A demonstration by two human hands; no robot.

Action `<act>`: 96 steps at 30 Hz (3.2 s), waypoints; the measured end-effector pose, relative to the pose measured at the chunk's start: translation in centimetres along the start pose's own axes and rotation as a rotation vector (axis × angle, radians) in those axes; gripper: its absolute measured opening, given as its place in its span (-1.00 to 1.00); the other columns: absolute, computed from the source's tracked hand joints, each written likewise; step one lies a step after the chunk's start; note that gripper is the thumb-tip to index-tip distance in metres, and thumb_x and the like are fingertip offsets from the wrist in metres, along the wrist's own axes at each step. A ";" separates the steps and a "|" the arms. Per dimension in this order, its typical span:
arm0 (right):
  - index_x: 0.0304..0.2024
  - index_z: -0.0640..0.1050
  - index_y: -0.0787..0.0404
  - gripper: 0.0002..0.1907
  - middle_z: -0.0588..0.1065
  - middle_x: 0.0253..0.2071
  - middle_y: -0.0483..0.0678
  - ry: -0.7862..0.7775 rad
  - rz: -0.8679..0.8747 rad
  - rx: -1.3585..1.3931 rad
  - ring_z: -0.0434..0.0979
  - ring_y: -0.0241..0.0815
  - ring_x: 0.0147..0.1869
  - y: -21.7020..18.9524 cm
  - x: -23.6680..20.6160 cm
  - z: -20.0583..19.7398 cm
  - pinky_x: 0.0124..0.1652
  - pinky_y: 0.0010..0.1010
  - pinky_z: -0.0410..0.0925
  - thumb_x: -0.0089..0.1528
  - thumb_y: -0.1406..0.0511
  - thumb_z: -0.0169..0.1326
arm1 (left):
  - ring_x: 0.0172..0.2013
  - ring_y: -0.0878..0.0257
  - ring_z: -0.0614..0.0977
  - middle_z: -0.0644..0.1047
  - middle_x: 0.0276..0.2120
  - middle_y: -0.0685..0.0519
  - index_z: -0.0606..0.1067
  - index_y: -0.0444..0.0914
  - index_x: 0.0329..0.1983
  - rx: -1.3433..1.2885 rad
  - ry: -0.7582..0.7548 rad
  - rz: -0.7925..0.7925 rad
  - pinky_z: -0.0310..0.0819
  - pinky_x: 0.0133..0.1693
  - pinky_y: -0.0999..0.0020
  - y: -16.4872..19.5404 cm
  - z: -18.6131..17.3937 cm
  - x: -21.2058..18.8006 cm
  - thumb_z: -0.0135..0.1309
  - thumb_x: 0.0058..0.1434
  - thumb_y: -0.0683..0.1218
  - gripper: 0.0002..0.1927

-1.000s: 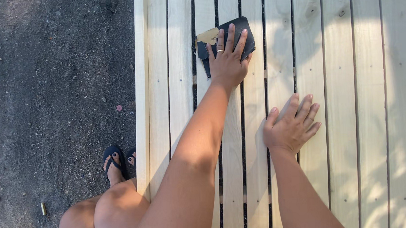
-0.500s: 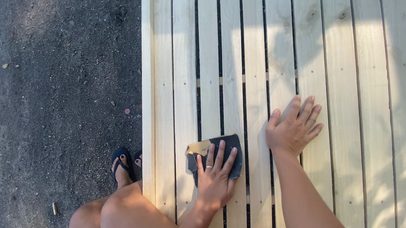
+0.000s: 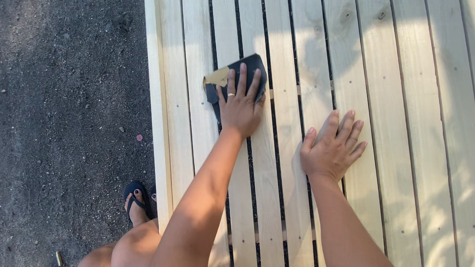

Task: The person sands the slatted surface and edges of an unfinished wooden bench outdoors, rubbing a sheet of sandpaper by hand along the slats and frame. They work across different sections of the bench, then stand and fold the sandpaper while standing beside other unfinished furniture pieces.

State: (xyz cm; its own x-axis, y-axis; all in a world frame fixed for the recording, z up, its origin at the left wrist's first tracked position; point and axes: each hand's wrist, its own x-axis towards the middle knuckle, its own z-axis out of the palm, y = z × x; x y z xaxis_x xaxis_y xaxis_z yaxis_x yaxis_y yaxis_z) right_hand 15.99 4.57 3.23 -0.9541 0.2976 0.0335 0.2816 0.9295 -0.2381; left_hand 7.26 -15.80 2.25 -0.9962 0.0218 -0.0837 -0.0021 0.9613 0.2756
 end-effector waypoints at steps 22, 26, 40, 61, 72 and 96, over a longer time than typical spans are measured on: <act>0.49 0.20 0.12 -0.25 0.00 0.58 0.16 -0.014 0.021 -0.040 -0.14 0.25 0.64 -0.1 0.3 -0.3 0.37 0.37 -0.18 0.29 0.04 -0.06 | 0.52 -0.10 -0.17 -0.16 0.56 0.02 -0.06 0.17 0.58 0.008 0.042 -0.057 -0.43 0.34 -0.43 1.8 -0.6 5.2 -0.28 0.44 0.26 -0.34; 0.47 0.22 0.12 -0.26 0.01 0.58 0.14 0.006 0.027 -0.021 -0.14 0.23 0.64 -0.1 0.1 -0.3 0.38 0.36 -0.17 0.28 0.04 -0.05 | 0.52 -0.13 -0.08 -0.06 0.56 -0.02 0.00 0.13 0.57 -0.042 -0.005 0.074 -0.28 0.34 -0.48 3.6 -0.1 -6.8 -0.10 0.35 0.22 -0.26; 0.47 0.22 0.11 -0.21 0.04 0.58 0.10 -0.053 -0.080 0.489 -0.15 0.10 0.66 2.6 -4.0 -4.3 0.46 0.10 -0.15 0.29 -0.08 -0.01 | 0.47 -0.09 0.06 0.15 0.45 -0.18 0.14 -0.06 0.55 -0.804 -0.435 -0.237 -0.24 0.42 -0.08 7.8 -3.7 -27.2 -0.24 0.46 0.20 -0.37; 0.51 0.13 0.31 0.01 0.18 0.36 0.27 -0.099 -0.086 0.886 0.24 0.25 0.37 13.8 -20.1 -14.0 0.23 0.01 0.21 -0.09 0.42 -0.18 | 0.37 0.02 0.27 0.25 0.37 -0.01 0.32 -0.19 0.36 -0.153 0.039 -0.048 -0.03 0.31 -0.20 10.6 -0.6 -21.0 -0.09 0.31 0.25 -0.34; 0.50 0.10 -0.27 -0.22 -0.13 0.61 -0.02 -0.251 -0.453 -0.097 -0.28 0.24 0.64 7.8 -12.5 -5.5 0.37 0.45 -0.33 0.23 -0.06 -0.05 | 0.54 0.10 -0.20 -0.18 0.57 0.09 -0.07 -0.01 0.58 -0.013 -0.122 -0.003 -0.42 0.35 -0.42 1.2 -1.4 -14.3 -0.26 0.35 0.26 -0.23; 0.48 0.15 -0.18 -0.25 -0.09 0.59 0.07 -0.247 -0.433 -0.047 -0.21 0.29 0.62 8.5 -13.4 -4.9 0.38 0.31 -0.21 0.23 0.02 -0.09 | 0.53 0.16 -0.13 -0.13 0.57 0.12 -0.07 0.07 0.58 -0.021 -0.069 -0.061 -0.40 0.38 -0.36 0.8 -0.4 -12.7 -0.22 0.33 0.27 -0.21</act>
State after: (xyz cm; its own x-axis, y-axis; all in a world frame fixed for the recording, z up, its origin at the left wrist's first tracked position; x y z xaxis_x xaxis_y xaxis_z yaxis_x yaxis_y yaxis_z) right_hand 31.65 9.59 5.51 -0.9784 -0.1729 -0.1129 -0.1467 0.9669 -0.2087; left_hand 19.86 -15.37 3.93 -0.9859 -0.0169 -0.1665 -0.0650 0.9553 0.2884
